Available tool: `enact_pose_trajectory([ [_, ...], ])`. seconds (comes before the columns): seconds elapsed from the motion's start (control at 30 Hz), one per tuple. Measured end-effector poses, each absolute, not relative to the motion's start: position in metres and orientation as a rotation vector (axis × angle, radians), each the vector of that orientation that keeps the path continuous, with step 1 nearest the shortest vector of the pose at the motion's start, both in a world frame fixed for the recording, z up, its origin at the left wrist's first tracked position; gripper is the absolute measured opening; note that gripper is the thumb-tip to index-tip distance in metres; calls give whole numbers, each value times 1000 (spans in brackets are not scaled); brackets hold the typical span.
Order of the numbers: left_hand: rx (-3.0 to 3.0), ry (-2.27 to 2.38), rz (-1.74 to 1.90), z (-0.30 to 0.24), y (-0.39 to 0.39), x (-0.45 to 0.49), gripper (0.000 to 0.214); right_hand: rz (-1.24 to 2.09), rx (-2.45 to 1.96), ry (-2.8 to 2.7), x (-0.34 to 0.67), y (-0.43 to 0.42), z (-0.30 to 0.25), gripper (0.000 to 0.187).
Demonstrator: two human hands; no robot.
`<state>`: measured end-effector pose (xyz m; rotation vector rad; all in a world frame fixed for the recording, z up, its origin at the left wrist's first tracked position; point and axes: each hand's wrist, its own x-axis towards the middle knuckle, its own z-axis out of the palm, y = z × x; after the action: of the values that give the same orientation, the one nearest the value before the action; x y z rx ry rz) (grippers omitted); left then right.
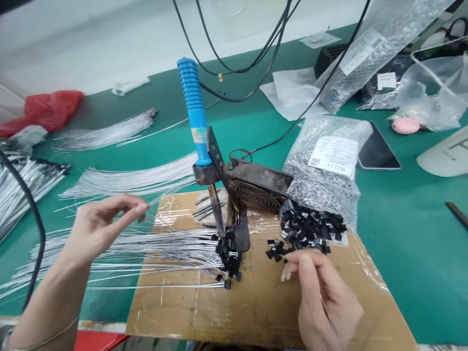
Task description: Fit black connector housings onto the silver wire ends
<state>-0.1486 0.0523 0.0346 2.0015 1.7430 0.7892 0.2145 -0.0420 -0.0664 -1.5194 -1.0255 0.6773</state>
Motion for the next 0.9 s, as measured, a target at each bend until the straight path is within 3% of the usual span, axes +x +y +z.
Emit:
enact_pose_trajectory([
  [0.17, 1939, 1350, 393, 36, 16, -142, 19, 1227, -1409, -1029, 193, -51, -44, 28],
  [0.33, 1866, 1199, 342, 17, -1, -126, 24, 1678, -1139, -1090, 165, -48, -39, 23],
  [0.9, 1757, 1135, 313, 7, 1, -111, 26, 1472, -1167, -1283, 167, -47, -45, 26],
])
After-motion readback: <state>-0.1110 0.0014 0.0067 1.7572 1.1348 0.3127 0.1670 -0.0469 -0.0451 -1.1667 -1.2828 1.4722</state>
